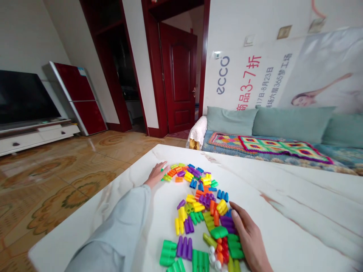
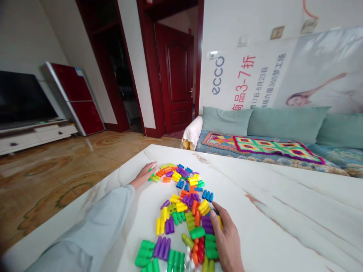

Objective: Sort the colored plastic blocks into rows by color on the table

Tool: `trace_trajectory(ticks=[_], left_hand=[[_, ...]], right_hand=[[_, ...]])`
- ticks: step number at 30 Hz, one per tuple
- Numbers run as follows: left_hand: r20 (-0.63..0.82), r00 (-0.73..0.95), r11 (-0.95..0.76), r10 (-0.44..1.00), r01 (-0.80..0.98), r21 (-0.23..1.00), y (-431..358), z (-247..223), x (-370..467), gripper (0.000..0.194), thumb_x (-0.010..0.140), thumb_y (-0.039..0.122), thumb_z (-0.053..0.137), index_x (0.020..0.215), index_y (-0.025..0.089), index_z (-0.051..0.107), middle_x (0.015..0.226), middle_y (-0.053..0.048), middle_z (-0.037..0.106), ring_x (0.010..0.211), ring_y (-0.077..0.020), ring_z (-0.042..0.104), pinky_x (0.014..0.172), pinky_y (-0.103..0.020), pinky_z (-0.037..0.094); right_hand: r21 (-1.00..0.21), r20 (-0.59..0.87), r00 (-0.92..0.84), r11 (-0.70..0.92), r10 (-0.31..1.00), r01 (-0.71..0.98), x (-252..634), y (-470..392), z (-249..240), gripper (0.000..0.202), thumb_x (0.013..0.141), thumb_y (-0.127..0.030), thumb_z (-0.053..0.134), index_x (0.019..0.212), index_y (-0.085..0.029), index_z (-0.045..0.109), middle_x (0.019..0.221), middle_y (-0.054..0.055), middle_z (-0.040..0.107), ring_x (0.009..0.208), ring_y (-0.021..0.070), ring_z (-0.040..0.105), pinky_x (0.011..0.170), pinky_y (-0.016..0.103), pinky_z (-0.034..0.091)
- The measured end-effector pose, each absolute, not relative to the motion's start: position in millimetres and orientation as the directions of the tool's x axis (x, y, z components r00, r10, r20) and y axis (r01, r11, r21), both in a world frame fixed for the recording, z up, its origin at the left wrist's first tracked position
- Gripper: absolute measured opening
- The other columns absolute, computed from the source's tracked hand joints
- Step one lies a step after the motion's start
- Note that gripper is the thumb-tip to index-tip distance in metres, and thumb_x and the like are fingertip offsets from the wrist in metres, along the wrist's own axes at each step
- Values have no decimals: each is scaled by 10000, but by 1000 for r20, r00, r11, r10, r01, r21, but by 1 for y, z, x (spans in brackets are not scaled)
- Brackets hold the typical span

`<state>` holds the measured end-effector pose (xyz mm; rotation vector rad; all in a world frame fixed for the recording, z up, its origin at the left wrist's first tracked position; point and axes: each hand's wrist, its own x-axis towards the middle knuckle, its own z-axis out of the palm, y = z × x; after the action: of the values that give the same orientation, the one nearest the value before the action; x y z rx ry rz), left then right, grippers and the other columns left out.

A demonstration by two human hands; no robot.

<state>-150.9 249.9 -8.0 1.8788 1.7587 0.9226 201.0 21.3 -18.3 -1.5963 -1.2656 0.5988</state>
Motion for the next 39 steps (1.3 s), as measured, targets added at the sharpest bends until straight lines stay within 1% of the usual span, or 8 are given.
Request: trace_trajectory(ticks=[5,13,20,26,31,35,37,39], left_hand=[[158,194,-247,968,648,720,276,-14,-136,598,843,687,477,1197,257,696,1394,-53,590,1450,-325,306,1211,-488,147],[259,506,-483,823,381,789,260,-21,-88,521,835,632,569,1089,219,759,1264,-79,682,1314,-283,505,1166,-425,309],[273,511,-473,815,315,823,222,-15,-56,520,838,632,571,1032,195,777,1228,-115,695,1238,-299,572,1124,-442,372],[268,498,-437,825,260,861,190,-11,-36,500,835,616,585,1029,197,776,1262,-118,672,1261,-299,551,1128,-438,367],[262,559,-458,787,244,855,173,-5,-24,467,863,584,564,1015,197,777,1253,-109,678,1208,-286,593,1102,-431,404],[385,385,-536,839,459,708,197,5,-22,387,907,491,530,1005,205,770,1137,-89,726,1146,-246,630,1070,-386,444],[418,246,-480,875,567,670,222,10,-22,372,921,434,520,1129,203,723,1292,-99,643,1269,-244,544,1137,-387,362],[386,161,-393,908,646,654,248,13,-20,447,850,447,627,1214,194,677,1402,-128,546,1357,-292,450,1165,-414,306]], right_hand=[[-914,175,374,8,911,406,199,19,-18,623,819,-700,475,1156,-225,696,1188,72,711,1099,285,652,942,357,534],[-889,222,338,47,915,456,195,25,-20,577,857,-672,451,1128,-230,706,1157,78,718,1074,288,651,937,398,520],[-916,236,355,86,904,391,194,25,-20,556,856,-653,477,1109,-217,709,1169,90,705,1108,295,624,982,428,481],[-930,302,544,116,783,349,205,26,-30,561,861,-649,468,1075,-190,710,1271,119,623,1226,301,534,1074,463,384],[-946,243,610,45,754,322,211,24,-34,632,844,-688,454,1152,-189,690,1390,123,545,1299,317,473,1110,479,331],[-950,233,633,35,738,309,208,23,-32,644,832,-702,448,1125,-180,685,1286,125,621,1240,311,523,1078,465,365],[-950,238,660,28,713,312,206,22,-30,643,833,-705,433,1099,-176,683,1227,125,647,1199,308,546,1050,457,388],[-949,237,673,20,701,313,205,21,-29,642,834,-704,423,1084,-172,680,1187,125,660,1164,307,562,1027,449,404]])
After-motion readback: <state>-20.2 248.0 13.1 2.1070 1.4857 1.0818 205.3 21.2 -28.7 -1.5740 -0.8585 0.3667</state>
